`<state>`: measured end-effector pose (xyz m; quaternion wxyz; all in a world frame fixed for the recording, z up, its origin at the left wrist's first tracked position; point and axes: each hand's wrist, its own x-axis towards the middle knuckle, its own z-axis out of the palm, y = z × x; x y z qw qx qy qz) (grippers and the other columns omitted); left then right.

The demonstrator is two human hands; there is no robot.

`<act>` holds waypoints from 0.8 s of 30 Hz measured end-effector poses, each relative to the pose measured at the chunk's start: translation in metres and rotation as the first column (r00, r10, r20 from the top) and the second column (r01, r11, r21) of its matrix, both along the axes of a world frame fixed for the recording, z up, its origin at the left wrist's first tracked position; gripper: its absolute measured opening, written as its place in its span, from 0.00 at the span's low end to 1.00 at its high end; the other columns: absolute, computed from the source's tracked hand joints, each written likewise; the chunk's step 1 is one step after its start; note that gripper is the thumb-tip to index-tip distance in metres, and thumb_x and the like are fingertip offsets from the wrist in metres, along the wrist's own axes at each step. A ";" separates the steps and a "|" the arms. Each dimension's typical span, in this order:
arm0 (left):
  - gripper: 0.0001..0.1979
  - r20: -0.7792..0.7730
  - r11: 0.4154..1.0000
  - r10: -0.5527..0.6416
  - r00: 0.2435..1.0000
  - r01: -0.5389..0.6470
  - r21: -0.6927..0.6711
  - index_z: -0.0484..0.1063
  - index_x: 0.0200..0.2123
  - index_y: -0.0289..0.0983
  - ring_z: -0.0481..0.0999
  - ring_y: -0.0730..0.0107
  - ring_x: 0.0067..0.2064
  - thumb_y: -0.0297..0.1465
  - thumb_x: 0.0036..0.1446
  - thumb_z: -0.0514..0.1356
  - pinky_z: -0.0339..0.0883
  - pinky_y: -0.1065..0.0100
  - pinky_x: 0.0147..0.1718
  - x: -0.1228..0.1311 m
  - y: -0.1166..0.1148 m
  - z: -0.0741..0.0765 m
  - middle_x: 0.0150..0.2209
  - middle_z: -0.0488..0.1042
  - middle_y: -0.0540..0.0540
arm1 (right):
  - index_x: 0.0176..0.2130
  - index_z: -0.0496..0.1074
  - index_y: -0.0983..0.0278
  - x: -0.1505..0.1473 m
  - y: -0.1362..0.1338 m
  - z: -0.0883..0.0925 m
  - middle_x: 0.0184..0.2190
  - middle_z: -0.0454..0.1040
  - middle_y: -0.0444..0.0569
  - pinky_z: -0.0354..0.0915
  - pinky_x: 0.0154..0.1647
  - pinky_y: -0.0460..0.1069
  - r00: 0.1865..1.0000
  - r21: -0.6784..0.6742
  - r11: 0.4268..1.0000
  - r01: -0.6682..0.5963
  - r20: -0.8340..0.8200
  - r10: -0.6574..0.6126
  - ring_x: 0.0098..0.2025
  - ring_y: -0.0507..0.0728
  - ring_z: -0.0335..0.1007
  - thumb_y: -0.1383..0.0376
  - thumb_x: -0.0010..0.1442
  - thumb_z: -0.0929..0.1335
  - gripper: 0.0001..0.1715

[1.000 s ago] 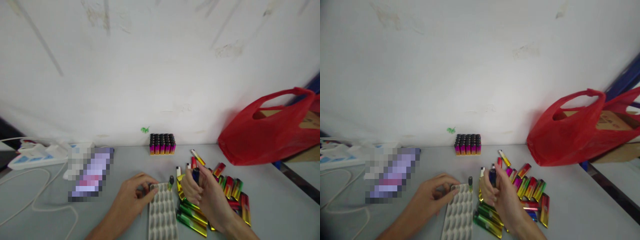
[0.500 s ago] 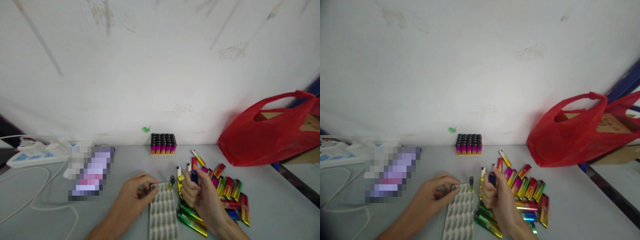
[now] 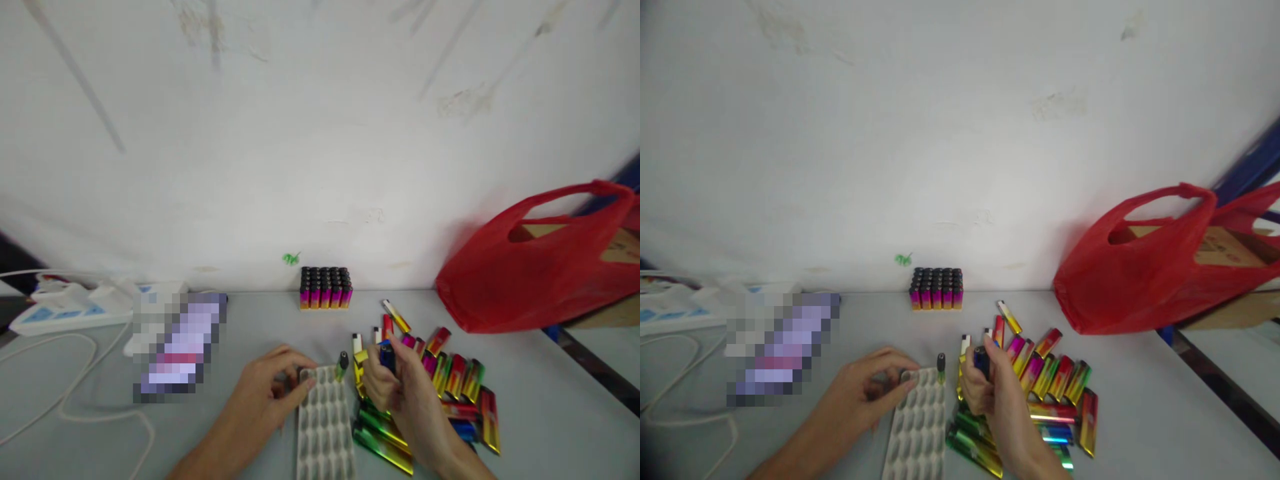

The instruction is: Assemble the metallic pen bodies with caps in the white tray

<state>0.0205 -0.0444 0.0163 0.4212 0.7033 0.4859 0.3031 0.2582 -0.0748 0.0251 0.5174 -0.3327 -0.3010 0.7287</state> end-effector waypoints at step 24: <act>0.12 0.010 0.998 -0.031 0.999 0.032 -0.045 0.86 0.43 0.40 0.76 0.69 0.30 0.39 0.66 0.65 0.70 0.75 0.25 -0.002 0.001 -0.002 0.37 0.75 0.48 | 0.23 0.61 0.59 0.004 0.002 -0.004 0.19 0.47 0.34 0.40 0.23 0.49 0.995 -0.040 0.998 0.051 0.093 -0.047 0.23 0.50 0.34 0.33 0.59 0.74 0.39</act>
